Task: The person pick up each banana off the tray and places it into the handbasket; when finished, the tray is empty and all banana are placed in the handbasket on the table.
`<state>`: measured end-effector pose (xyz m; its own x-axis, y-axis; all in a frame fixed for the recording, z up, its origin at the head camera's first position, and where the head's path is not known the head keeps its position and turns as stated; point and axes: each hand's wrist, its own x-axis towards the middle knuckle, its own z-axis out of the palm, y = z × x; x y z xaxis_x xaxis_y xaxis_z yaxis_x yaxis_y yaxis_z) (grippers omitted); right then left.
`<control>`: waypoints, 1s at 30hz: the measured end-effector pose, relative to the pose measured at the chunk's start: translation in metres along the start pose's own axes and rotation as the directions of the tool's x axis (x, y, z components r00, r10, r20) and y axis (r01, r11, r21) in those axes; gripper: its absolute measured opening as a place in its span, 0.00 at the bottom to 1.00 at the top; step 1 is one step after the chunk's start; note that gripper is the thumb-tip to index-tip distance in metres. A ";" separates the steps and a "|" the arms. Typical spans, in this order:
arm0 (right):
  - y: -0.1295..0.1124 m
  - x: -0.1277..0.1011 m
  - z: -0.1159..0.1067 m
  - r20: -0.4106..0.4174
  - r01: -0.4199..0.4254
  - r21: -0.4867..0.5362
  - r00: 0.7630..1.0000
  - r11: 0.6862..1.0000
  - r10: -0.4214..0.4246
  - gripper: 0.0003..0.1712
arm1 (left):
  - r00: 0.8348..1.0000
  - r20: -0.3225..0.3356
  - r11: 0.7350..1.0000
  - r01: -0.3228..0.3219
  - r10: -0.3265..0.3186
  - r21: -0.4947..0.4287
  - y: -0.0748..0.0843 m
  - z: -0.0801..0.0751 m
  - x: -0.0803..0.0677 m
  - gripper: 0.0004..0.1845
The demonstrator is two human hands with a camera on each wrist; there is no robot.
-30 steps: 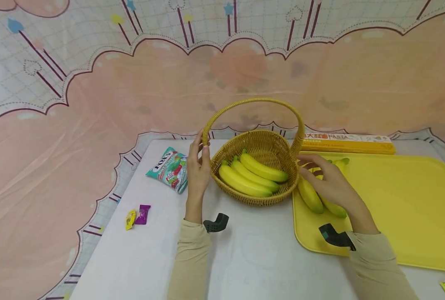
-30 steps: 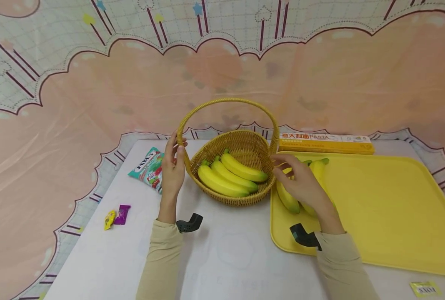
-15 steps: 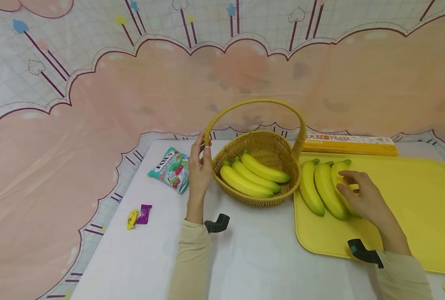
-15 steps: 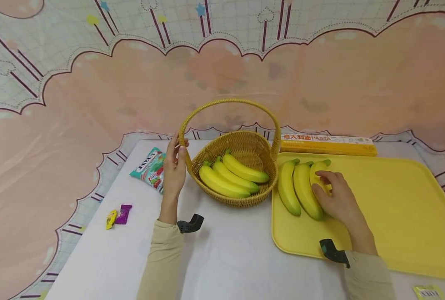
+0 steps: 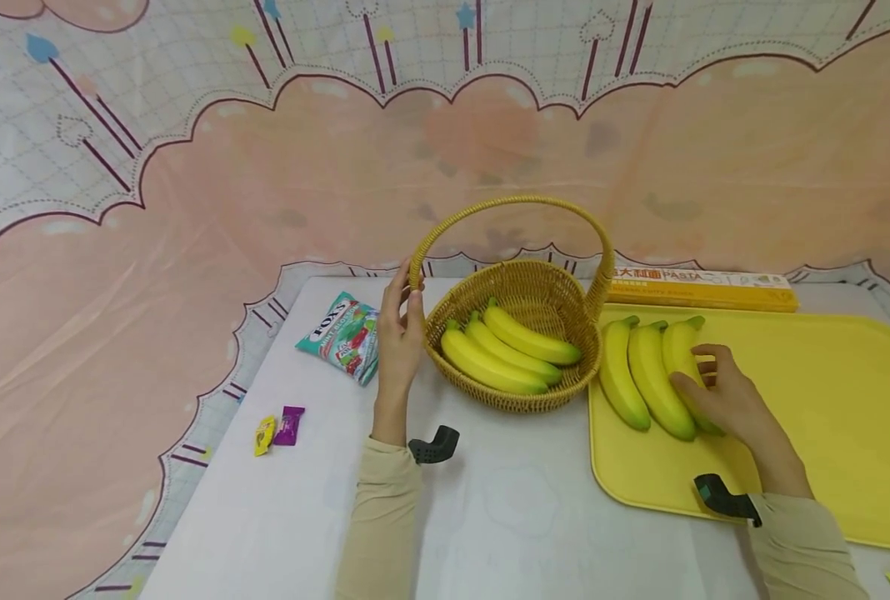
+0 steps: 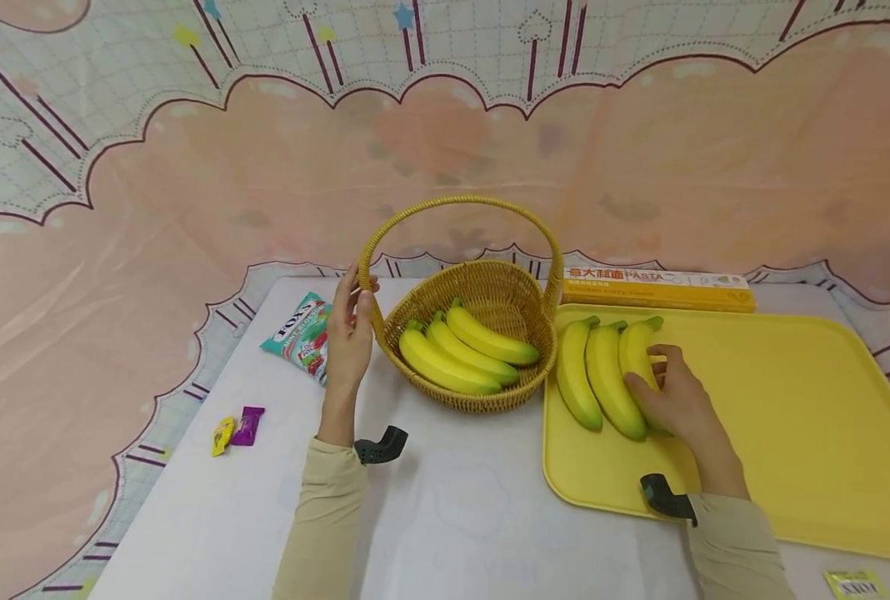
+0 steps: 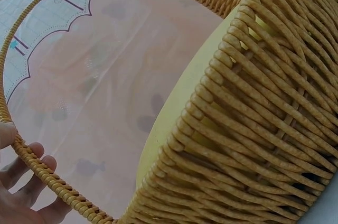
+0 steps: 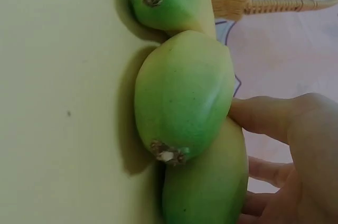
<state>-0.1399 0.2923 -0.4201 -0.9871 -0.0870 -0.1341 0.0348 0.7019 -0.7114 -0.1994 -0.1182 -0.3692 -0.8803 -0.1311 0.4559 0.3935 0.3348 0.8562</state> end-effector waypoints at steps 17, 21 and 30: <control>-0.009 -0.020 -0.009 -0.012 0.078 0.047 0.997 0.996 -0.077 0.40 | 1.000 0.000 1.000 -0.011 0.011 0.003 0.010 0.004 -0.003 0.24; -0.021 -0.024 -0.009 -0.030 0.163 0.029 0.986 0.986 -0.162 0.35 | 1.000 0.004 1.000 -0.020 0.020 -0.004 0.028 0.000 -0.006 0.24; -0.051 -0.037 -0.013 0.065 0.251 0.006 0.966 0.968 -0.251 0.31 | 0.998 -0.001 0.998 -0.055 0.055 0.010 0.034 -0.002 -0.007 0.24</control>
<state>-0.1072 0.2686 -0.3702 -0.9520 -0.3059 0.0038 -0.2128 0.6531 -0.7268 -0.1797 -0.1080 -0.3427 -0.8570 -0.1135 0.5027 0.4386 0.3513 0.8272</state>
